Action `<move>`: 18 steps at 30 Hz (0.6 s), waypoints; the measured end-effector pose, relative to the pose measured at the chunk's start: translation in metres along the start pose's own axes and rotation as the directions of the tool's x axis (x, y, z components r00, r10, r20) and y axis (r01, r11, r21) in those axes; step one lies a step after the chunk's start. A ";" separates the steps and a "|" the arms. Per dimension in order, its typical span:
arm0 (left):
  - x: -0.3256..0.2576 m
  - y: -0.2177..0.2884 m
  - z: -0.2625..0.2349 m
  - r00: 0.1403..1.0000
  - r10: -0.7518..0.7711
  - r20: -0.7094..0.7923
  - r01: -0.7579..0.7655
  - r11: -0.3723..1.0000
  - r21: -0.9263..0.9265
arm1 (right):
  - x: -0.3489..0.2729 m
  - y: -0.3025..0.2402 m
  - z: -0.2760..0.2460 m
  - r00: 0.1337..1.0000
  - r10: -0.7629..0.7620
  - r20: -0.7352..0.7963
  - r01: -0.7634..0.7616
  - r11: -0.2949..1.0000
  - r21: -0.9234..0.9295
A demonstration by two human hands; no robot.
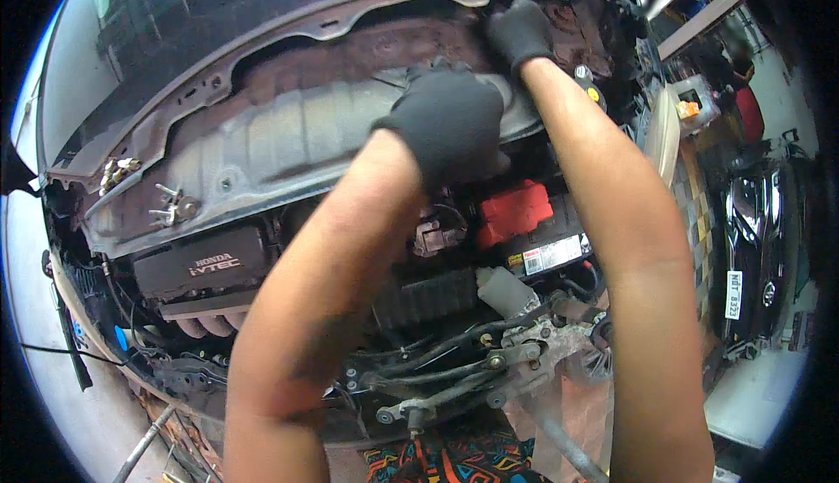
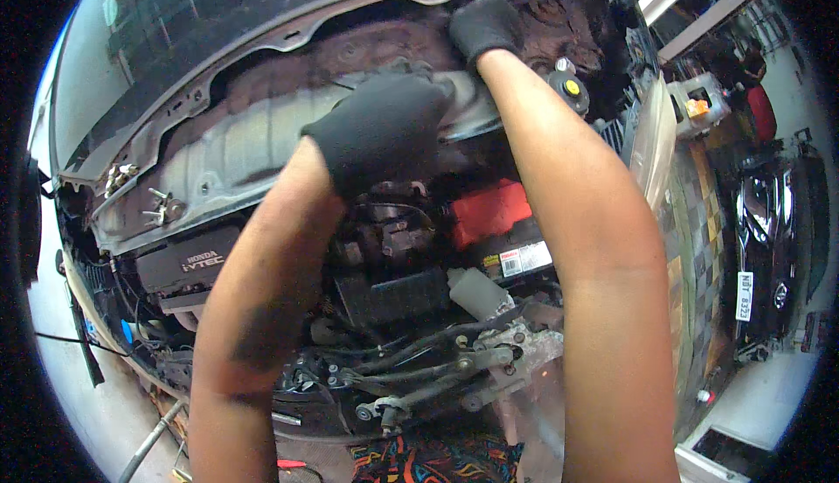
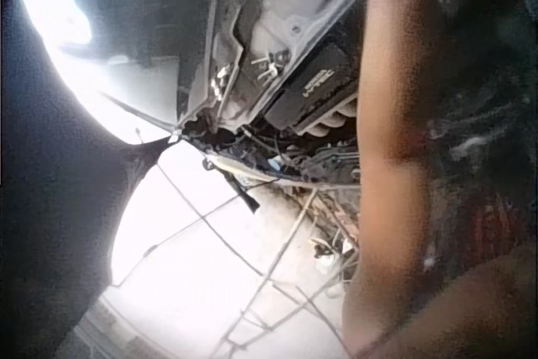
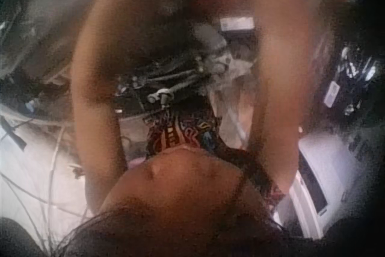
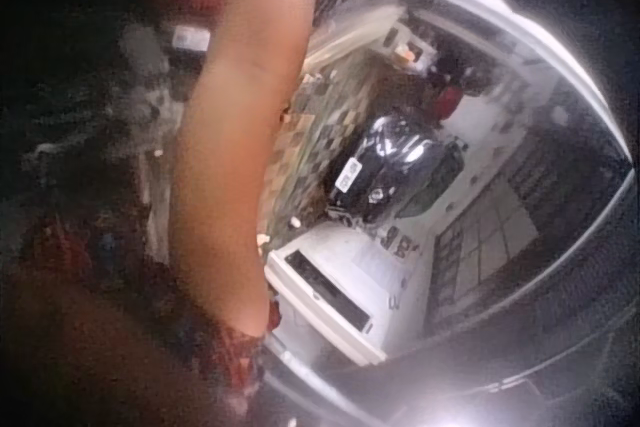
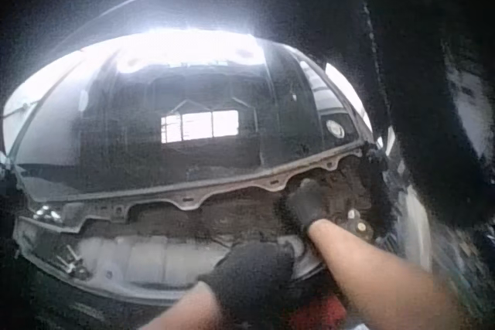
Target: The person works on the front suspension of a car with the hood open. They use a wrench to loosen and tighten bolts on the strut assembly, remove the strut, and then reinstall it into the engine bay.
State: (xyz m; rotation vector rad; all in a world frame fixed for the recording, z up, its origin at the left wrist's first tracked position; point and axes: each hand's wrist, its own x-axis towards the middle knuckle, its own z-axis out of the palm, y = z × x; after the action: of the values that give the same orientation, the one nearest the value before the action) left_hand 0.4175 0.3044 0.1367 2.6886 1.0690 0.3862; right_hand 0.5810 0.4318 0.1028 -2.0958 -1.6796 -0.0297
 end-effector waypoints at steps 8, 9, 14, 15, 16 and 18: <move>-0.016 -0.109 -0.059 0.896 -0.016 -0.444 0.219 0.885 0.411 | -0.014 -0.009 -0.007 0.994 0.086 -0.059 -0.079 0.990 0.114; -0.009 -0.117 -0.056 0.902 -0.040 -0.430 0.246 0.866 0.435 | -0.007 0.000 0.000 0.995 0.038 -0.091 -0.019 0.978 0.209; -0.014 -0.123 -0.052 0.931 -0.161 -0.327 0.314 0.809 0.496 | -0.007 -0.015 -0.002 0.983 0.179 0.040 -0.182 0.976 0.118; -0.016 -0.127 -0.052 0.929 -0.176 -0.326 0.330 0.794 0.511 | -0.012 -0.019 -0.011 0.981 0.184 0.067 -0.192 0.970 0.150; -0.013 -0.126 -0.051 0.930 -0.180 -0.321 0.334 0.781 0.529 | -0.014 -0.019 -0.017 0.976 0.200 0.091 -0.213 0.959 0.185; -0.009 -0.121 -0.050 0.932 -0.210 -0.294 0.340 0.786 0.517 | -0.011 -0.011 -0.007 0.975 0.221 0.040 -0.224 0.962 0.156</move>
State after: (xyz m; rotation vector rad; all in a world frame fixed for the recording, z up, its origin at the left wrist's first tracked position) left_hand 0.3185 0.3892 0.1460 2.9438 1.8825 0.3656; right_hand 0.5700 0.4206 0.1096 -2.1545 -1.3982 0.1930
